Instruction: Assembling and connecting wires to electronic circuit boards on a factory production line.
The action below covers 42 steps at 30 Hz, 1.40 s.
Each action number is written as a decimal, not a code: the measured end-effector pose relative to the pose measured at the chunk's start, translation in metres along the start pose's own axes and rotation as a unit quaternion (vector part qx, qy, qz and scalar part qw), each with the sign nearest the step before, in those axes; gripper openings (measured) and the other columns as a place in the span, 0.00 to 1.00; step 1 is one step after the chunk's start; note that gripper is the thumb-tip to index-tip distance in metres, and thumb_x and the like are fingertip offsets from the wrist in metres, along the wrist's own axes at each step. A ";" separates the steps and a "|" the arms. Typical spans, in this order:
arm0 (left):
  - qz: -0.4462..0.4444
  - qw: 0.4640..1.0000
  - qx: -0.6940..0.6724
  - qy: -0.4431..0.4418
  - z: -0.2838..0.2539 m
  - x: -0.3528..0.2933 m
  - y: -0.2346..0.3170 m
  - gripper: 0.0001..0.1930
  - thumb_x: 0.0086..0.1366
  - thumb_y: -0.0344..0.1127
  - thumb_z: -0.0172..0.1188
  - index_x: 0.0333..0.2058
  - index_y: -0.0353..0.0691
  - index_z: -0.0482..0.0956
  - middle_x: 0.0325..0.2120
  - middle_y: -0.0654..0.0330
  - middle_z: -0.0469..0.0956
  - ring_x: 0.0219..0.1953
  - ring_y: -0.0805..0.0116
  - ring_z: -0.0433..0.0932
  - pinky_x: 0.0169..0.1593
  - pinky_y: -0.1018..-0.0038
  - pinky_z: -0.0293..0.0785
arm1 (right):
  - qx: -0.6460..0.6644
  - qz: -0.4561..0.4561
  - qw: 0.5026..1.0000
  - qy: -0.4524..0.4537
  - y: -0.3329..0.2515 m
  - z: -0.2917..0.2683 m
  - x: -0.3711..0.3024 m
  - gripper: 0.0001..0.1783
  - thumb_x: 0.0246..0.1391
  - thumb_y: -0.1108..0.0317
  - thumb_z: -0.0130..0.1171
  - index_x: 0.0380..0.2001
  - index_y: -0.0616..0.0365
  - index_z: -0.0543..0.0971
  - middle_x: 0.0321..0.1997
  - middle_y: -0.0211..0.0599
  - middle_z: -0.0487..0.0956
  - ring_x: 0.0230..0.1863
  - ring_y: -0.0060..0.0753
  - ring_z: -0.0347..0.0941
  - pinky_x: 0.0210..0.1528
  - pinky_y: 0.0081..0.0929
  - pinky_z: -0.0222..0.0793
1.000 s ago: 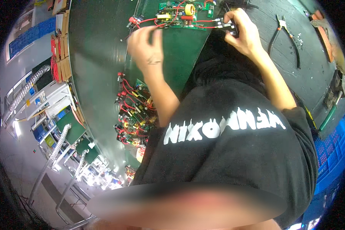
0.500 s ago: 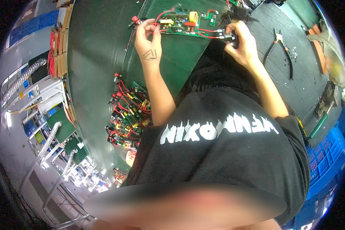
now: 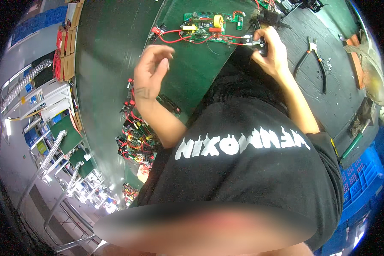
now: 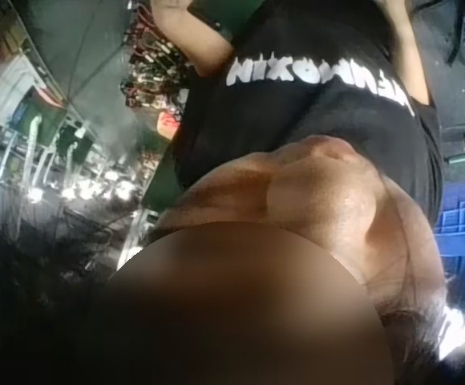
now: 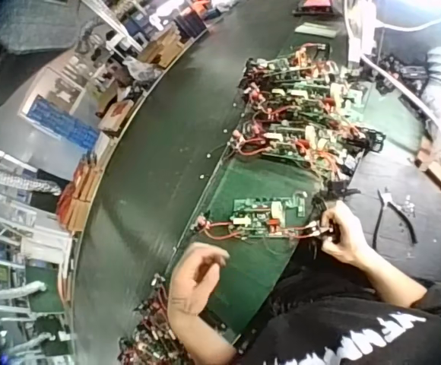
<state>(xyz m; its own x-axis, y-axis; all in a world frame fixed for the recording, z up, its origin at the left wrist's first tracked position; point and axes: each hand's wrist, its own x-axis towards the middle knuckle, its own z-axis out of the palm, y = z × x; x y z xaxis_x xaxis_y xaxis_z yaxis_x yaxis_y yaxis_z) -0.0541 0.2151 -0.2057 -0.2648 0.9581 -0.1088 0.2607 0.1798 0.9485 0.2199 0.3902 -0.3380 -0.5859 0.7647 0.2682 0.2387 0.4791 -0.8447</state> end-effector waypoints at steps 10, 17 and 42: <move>0.178 0.888 0.412 0.097 0.101 0.046 -0.041 0.16 0.61 0.33 0.61 0.49 0.42 0.80 0.38 0.57 0.76 0.44 0.57 0.77 0.53 0.57 0.69 | -0.005 -0.038 0.999 -0.001 0.002 0.002 0.003 0.17 0.41 0.80 0.57 0.39 0.61 0.72 0.37 0.37 0.68 0.39 0.33 0.68 0.46 0.25 0.66; 0.125 0.901 0.415 0.021 0.099 0.006 -0.015 0.08 0.62 0.33 0.64 0.39 0.40 0.80 0.33 0.55 0.75 0.38 0.53 0.78 0.45 0.60 0.74 | -0.001 -0.015 1.000 -0.007 0.005 0.000 0.000 0.17 0.42 0.79 0.59 0.40 0.61 0.72 0.37 0.38 0.70 0.40 0.36 0.70 0.47 0.26 0.68; 0.259 0.942 0.119 0.175 0.133 0.028 -0.055 0.08 0.49 0.26 0.72 0.28 0.41 0.81 0.32 0.62 0.84 0.31 0.67 0.77 0.37 0.72 0.74 | 0.121 0.097 0.985 -0.071 0.002 -0.001 0.005 0.24 0.55 0.81 0.60 0.56 0.62 0.70 0.52 0.28 0.72 0.52 0.21 0.69 0.55 0.20 0.67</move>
<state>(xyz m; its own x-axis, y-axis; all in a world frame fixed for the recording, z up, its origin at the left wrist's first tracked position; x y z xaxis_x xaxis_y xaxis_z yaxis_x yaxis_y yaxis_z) 0.0473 0.2616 -0.3000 -0.3247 0.8063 0.4944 0.6294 -0.2059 0.7493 0.2181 0.3951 -0.3382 -0.6540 0.7556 0.0372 0.1756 0.1994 -0.9641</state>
